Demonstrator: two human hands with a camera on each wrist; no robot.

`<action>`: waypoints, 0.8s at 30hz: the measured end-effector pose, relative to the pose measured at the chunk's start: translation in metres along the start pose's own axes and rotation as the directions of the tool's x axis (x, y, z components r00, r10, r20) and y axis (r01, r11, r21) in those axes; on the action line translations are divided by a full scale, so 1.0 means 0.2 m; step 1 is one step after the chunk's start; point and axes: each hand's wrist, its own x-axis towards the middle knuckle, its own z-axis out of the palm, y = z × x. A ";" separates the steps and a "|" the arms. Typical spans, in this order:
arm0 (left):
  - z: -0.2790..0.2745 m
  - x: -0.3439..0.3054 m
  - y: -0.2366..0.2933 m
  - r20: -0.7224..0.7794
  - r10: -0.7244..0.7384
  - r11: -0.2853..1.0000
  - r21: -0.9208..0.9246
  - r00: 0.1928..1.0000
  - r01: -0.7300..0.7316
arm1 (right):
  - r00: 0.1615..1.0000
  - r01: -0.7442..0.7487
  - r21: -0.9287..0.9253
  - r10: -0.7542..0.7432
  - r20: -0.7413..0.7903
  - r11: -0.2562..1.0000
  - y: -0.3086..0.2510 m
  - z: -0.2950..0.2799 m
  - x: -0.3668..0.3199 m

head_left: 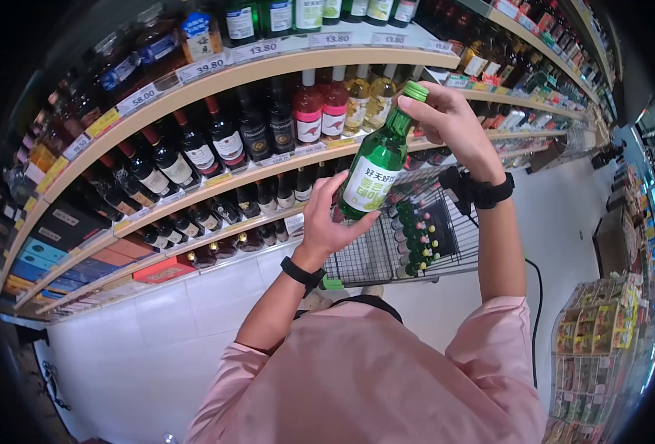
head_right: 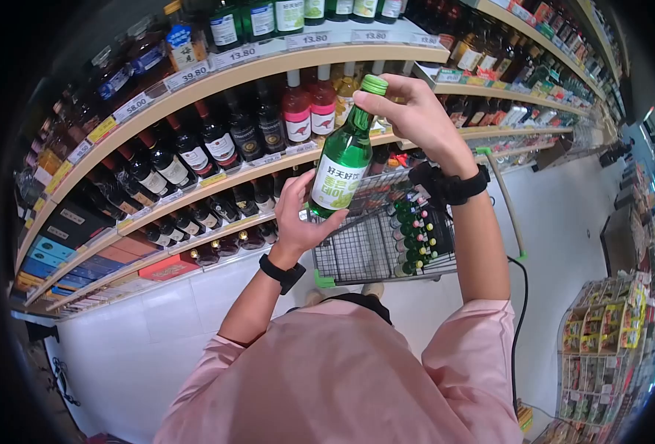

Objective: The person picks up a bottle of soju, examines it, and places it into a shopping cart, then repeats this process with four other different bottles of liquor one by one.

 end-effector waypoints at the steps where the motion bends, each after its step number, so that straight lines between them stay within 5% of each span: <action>1: 0.00 -0.03 -0.01 0.035 -0.040 0.998 -0.039 0.999 0.041 | 0.999 -0.033 0.010 0.032 0.022 0.999 0.02 -0.01 -0.02; 5: 0.15 -0.11 -0.06 0.169 -0.131 0.948 -0.266 0.977 0.173 | 0.998 -0.030 -0.056 0.026 -0.061 0.998 0.22 -0.06 -0.11; 6: 0.21 -0.13 -0.06 0.098 -0.178 0.936 -0.290 0.979 0.199 | 0.996 0.007 0.009 -0.006 -0.090 1.000 0.35 -0.08 -0.10; 10: 0.27 -0.11 -0.03 0.341 -0.300 0.909 -0.181 0.891 0.375 | 0.970 -0.081 -0.224 0.025 -0.240 0.971 0.44 -0.12 -0.21; 24: 0.30 -0.25 -0.30 0.165 -0.597 0.797 0.004 0.785 0.604 | 0.863 -0.424 -0.272 0.294 -0.412 0.864 1.47 -0.39 -0.50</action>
